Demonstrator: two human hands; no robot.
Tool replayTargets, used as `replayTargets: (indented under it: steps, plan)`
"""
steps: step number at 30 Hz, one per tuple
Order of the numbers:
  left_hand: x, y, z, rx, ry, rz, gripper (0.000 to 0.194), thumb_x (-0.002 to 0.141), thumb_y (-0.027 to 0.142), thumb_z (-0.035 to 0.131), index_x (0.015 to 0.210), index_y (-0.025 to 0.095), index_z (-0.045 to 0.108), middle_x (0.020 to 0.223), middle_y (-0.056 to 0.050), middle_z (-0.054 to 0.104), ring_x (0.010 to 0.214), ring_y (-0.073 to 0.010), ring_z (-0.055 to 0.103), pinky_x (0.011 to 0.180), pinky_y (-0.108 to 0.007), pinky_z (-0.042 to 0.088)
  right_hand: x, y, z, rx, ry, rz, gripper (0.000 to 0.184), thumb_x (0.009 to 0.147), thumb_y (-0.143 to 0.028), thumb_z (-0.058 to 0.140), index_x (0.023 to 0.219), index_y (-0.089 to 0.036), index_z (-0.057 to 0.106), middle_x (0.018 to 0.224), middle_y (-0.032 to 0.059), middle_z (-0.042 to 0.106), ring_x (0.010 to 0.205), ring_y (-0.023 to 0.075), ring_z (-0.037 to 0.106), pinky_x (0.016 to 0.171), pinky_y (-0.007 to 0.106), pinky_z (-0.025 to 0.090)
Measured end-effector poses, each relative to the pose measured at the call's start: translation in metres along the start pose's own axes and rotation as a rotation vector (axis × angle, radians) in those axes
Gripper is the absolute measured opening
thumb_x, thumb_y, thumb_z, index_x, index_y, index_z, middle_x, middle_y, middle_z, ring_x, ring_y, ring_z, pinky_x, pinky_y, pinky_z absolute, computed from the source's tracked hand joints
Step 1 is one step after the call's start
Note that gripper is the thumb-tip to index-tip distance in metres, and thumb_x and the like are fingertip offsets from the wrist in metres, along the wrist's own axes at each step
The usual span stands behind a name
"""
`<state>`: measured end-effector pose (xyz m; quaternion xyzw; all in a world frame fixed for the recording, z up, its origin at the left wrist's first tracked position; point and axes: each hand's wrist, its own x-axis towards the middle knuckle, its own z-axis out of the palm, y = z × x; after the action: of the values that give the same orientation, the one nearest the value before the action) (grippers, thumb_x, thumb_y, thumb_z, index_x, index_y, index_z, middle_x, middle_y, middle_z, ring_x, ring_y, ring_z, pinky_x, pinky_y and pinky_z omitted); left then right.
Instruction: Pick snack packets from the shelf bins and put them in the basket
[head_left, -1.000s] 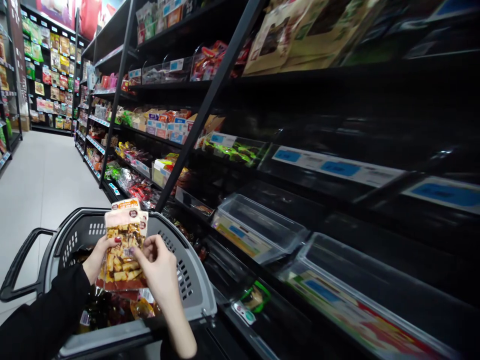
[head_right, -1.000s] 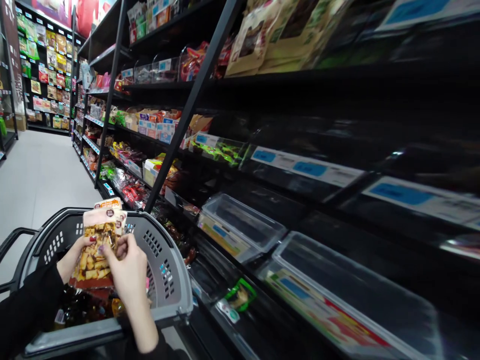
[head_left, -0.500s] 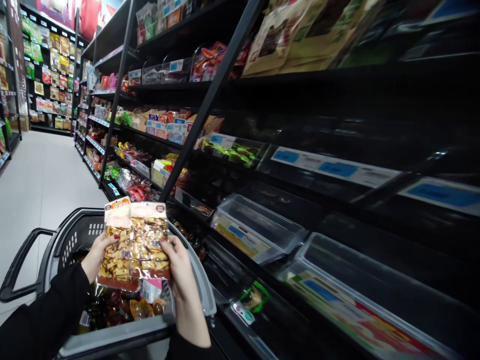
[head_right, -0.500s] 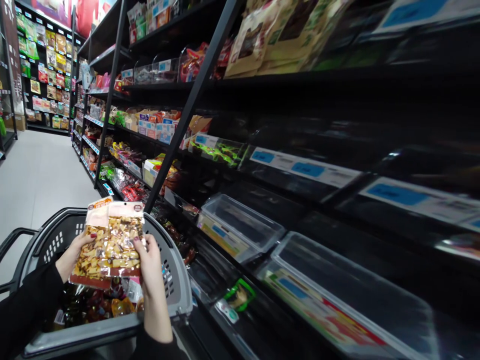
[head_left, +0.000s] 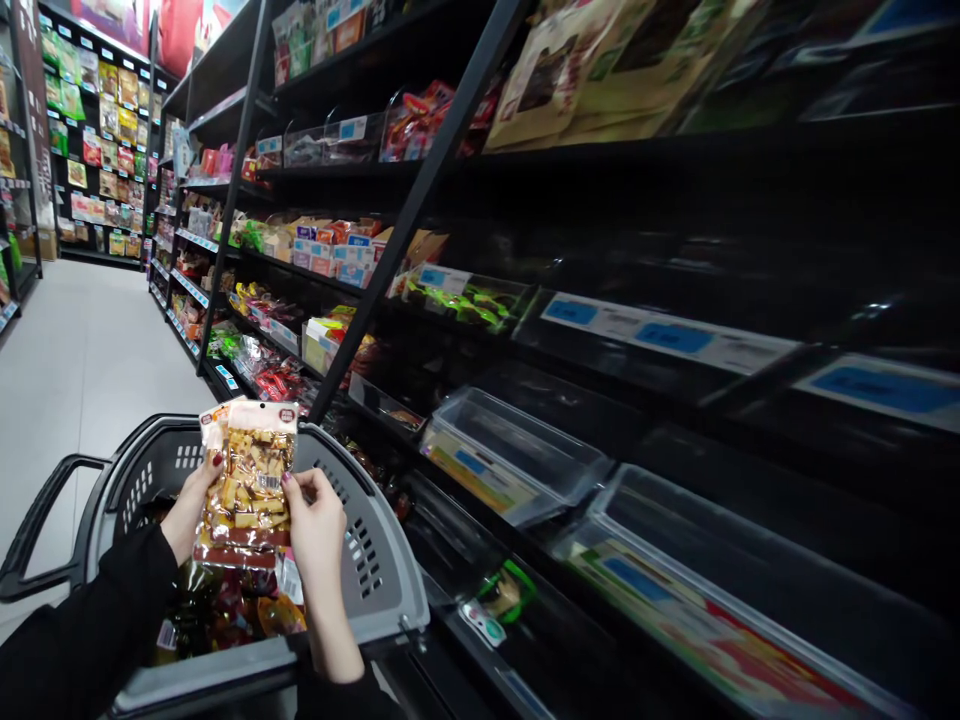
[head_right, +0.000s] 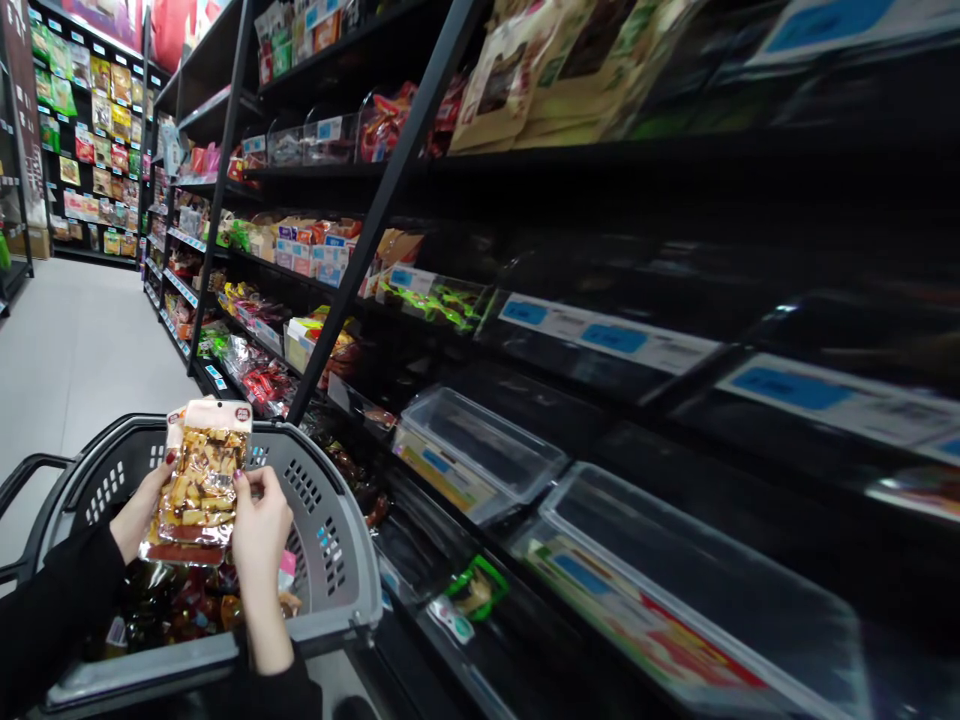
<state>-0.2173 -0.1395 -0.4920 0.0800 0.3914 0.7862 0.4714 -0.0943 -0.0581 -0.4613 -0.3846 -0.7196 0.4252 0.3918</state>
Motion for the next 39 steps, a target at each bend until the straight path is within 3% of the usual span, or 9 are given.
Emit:
replayTargets:
  steps: [5, 10, 14, 17, 21, 26, 30, 33, 39]
  plan:
    - [-0.004, 0.003, 0.005, 0.007, -0.019, -0.019, 0.043, 0.074, 0.025, 0.064, 0.113, 0.013, 0.050, 0.090, -0.012, 0.067, 0.078, -0.0268, 0.064, 0.066, -0.036, 0.053, 0.004, 0.004, 0.000, -0.050, 0.031, 0.006, 0.017, 0.081, -0.034, 0.034, 0.072, -0.021, 0.041, 0.063, 0.0026, 0.056, 0.059, 0.0189, 0.053, 0.055, 0.026, 0.034]
    - [-0.002, 0.001, 0.004, 0.075, 0.025, 0.055, 0.050, 0.065, 0.013, 0.068, 0.111, 0.016, 0.049, 0.083, -0.007, 0.068, 0.074, -0.0257, 0.065, 0.065, -0.035, 0.053, -0.002, -0.003, -0.012, -0.329, 0.231, -0.066, 0.021, 0.087, -0.032, 0.029, 0.078, -0.019, 0.042, 0.058, 0.0049, 0.056, 0.049, 0.0199, 0.052, 0.047, 0.027, 0.027]
    - [0.002, -0.002, 0.000, 0.127, 0.079, 0.131, 0.051, 0.063, 0.014, 0.071, 0.109, 0.017, 0.050, 0.086, -0.007, 0.067, 0.077, -0.0253, 0.064, 0.066, -0.033, 0.052, -0.021, -0.016, -0.018, -0.656, 0.492, -0.346, 0.017, 0.089, -0.023, 0.034, 0.084, -0.016, 0.050, 0.067, 0.0094, 0.061, 0.057, 0.0198, 0.056, 0.051, 0.029, 0.032]
    - [0.004, -0.004, -0.003, 0.139, 0.082, 0.188, 0.048, 0.062, 0.015, 0.071, 0.106, 0.016, 0.052, 0.087, -0.007, 0.067, 0.078, -0.0253, 0.064, 0.068, -0.032, 0.052, -0.041, -0.022, 0.002, -0.800, 0.373, -0.650, 0.019, 0.085, -0.010, 0.038, 0.088, -0.017, 0.055, 0.091, 0.0120, 0.063, 0.071, 0.0197, 0.057, 0.061, 0.032, 0.038]
    - [0.004, -0.004, -0.005, 0.131, 0.089, 0.226, 0.040, 0.060, 0.014, 0.069, 0.098, 0.014, 0.055, 0.084, -0.006, 0.067, 0.080, -0.0242, 0.063, 0.068, -0.029, 0.051, -0.053, -0.016, 0.035, -0.720, 0.143, -0.805, 0.023, 0.083, -0.007, 0.038, 0.088, -0.015, 0.060, 0.088, 0.0140, 0.062, 0.076, 0.0225, 0.055, 0.068, 0.038, 0.041]
    - [0.006, -0.003, -0.006, 0.105, 0.089, 0.216, 0.033, 0.063, 0.018, 0.066, 0.094, 0.014, 0.056, 0.080, -0.005, 0.067, 0.081, -0.0247, 0.063, 0.068, -0.031, 0.052, -0.028, -0.010, 0.023, -0.438, -0.020, -0.538, 0.024, 0.076, -0.013, 0.051, 0.097, -0.021, 0.059, 0.091, 0.0082, 0.059, 0.083, 0.0231, 0.051, 0.072, 0.036, 0.041]
    - [0.005, -0.003, -0.004, 0.109, 0.104, 0.196, 0.034, 0.064, 0.017, 0.066, 0.096, 0.016, 0.055, 0.078, -0.005, 0.067, 0.078, -0.0255, 0.064, 0.068, -0.033, 0.052, -0.007, -0.011, 0.003, -0.317, -0.051, -0.205, 0.062, 0.059, -0.033, 0.070, 0.114, -0.016, 0.048, 0.105, 0.0142, 0.055, 0.093, 0.0305, 0.051, 0.077, 0.040, 0.039]
    - [0.004, -0.004, -0.003, 0.126, 0.120, 0.179, 0.033, 0.063, 0.015, 0.066, 0.094, 0.015, 0.055, 0.074, -0.004, 0.067, 0.074, -0.0250, 0.065, 0.066, -0.033, 0.053, -0.001, -0.010, -0.004, -0.208, -0.164, -0.053, 0.045, 0.061, -0.036, 0.067, 0.098, -0.018, 0.049, 0.088, 0.0075, 0.062, 0.081, 0.0252, 0.057, 0.068, 0.031, 0.040]
    - [0.000, 0.000, 0.001, 0.146, 0.090, 0.126, 0.042, 0.061, 0.015, 0.071, 0.100, 0.014, 0.054, 0.077, -0.007, 0.068, 0.077, -0.0275, 0.064, 0.067, -0.035, 0.053, 0.005, 0.001, -0.028, -0.040, -0.044, 0.029, 0.027, 0.070, -0.042, 0.057, 0.076, -0.020, 0.042, 0.072, 0.0029, 0.060, 0.067, 0.0213, 0.056, 0.059, 0.029, 0.039]
